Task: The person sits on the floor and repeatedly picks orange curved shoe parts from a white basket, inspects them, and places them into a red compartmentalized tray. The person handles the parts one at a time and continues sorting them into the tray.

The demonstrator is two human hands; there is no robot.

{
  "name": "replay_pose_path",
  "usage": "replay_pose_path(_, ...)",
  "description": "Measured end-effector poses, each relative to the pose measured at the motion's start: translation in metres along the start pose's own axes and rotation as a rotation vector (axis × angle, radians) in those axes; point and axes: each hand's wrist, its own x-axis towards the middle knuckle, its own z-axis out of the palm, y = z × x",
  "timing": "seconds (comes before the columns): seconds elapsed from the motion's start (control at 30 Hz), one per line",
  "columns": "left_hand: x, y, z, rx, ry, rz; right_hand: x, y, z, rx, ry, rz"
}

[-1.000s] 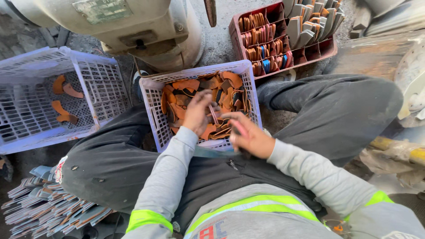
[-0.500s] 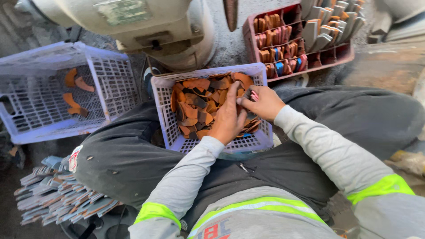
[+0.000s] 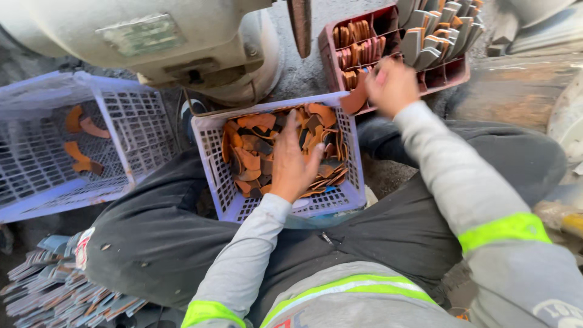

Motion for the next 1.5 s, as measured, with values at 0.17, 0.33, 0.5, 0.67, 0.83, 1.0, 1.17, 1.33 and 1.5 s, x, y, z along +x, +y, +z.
replay_pose_path(0.17, 0.005, -0.009, 0.001, -0.033, -0.068, -0.07, 0.076, 0.088, -0.029, -0.061, 0.18, 0.16)
replay_pose_path(0.33, 0.011, -0.014, 0.003, -0.045, -0.217, -0.189, 0.101, 0.098, -0.014, -0.172, 0.191, 0.296)
replay_pose_path(0.5, 0.015, -0.016, 0.006, -0.042, -0.239, -0.201, 0.11, 0.089, 0.012, -0.307, 0.078, 0.395)
replay_pose_path(0.67, 0.017, -0.018, 0.008, -0.057, -0.274, -0.254, 0.114, 0.086, 0.028, -0.34, -0.007, 0.461)
replay_pose_path(0.83, 0.019, -0.018, 0.008, -0.066, -0.278, -0.259, 0.12, 0.08, 0.052, -0.417, -0.063, 0.545)
replay_pose_path(1.0, 0.02, -0.02, 0.005, -0.076, -0.277, -0.263, 0.109, 0.073, 0.071, -0.398, -0.007, 0.663)
replay_pose_path(1.17, 0.02, -0.021, 0.005, -0.087, -0.322, -0.296, 0.11, 0.069, 0.077, -0.358, -0.014, 0.714)
replay_pose_path(1.33, 0.021, -0.02, 0.002, -0.101, -0.436, -0.356, 0.111, 0.072, 0.072, -0.294, -0.052, 0.717)
replay_pose_path(1.5, 0.014, -0.024, 0.0, -0.08, -0.449, -0.228, 0.11, 0.083, 0.067, -0.285, -0.101, 0.593)
